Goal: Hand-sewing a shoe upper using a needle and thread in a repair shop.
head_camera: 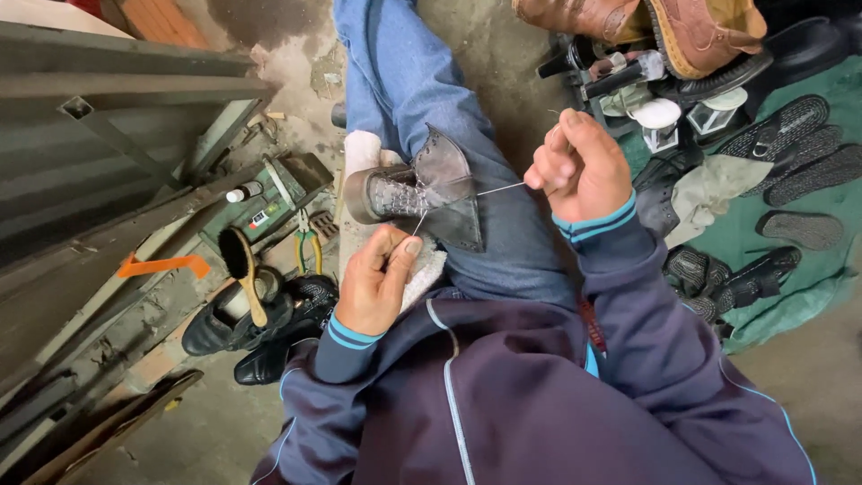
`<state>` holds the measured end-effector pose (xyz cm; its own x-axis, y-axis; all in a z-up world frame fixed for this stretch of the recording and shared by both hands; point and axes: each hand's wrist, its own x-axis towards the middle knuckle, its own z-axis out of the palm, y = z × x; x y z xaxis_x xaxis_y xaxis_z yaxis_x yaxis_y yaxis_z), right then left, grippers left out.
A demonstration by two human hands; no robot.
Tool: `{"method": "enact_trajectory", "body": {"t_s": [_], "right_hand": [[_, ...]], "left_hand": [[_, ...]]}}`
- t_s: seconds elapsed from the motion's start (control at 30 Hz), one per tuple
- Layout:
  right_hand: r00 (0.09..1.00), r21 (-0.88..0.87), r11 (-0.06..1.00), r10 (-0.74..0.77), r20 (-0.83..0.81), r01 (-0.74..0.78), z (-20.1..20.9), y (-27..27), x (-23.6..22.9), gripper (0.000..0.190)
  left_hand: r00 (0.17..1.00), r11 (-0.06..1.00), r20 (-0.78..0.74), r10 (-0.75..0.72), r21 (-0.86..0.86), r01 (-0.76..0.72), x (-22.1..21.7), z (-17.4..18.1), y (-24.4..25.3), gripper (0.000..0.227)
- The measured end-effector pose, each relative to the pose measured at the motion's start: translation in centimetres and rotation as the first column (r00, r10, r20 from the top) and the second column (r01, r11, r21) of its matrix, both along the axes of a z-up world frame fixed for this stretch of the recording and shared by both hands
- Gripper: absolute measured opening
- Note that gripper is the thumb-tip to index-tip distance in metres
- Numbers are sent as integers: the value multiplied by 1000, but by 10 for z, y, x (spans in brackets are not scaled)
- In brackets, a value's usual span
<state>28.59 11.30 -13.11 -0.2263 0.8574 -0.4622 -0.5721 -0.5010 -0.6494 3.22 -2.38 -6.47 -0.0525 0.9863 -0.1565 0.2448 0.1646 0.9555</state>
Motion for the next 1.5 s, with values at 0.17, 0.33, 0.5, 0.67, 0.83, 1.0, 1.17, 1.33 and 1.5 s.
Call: {"method": "enact_trajectory", "body": {"t_s": [0.17,0.33,0.5,0.67,0.83,1.0,1.17,1.33,1.5], "right_hand": [[999,30,1000,6,45,-8,4,14,3,30],[980,-88,996,21,199,-3,34,31,4,33],[874,104,947,233,428,-303,20,5,3,24],[733,232,787,361,577,-571,3,-55,-29,41],[645,148,804,336,687,-576,17,-60,-64,28],[725,229,816,297,621,-531,28,-44,-74,28],[801,241,857,277,531,-456,27,-29,-75,25],[814,267,861,246,526,-432,21,-21,-82,25],[760,207,834,327,562,-512,8,-23,-79,18]], "left_hand": [[991,999,-134,21,28,-17,-4,-5,-1,24],[964,993,-247,-93,-89,73,0,5,0,22],[998,998,-46,44,-45,-46,-16,11,2,18],[993,994,54,103,-41,-101,-16,8,-3,16],[983,990,125,138,-27,-136,-4,-8,-6,11],[947,972,222,233,-31,-232,0,7,4,19],[929,944,177,324,-3,-329,-1,-9,7,24],[872,889,172,459,-85,-451,-5,-48,-7,15],[891,890,108,442,-177,-420,-1,-44,-22,24]]}}
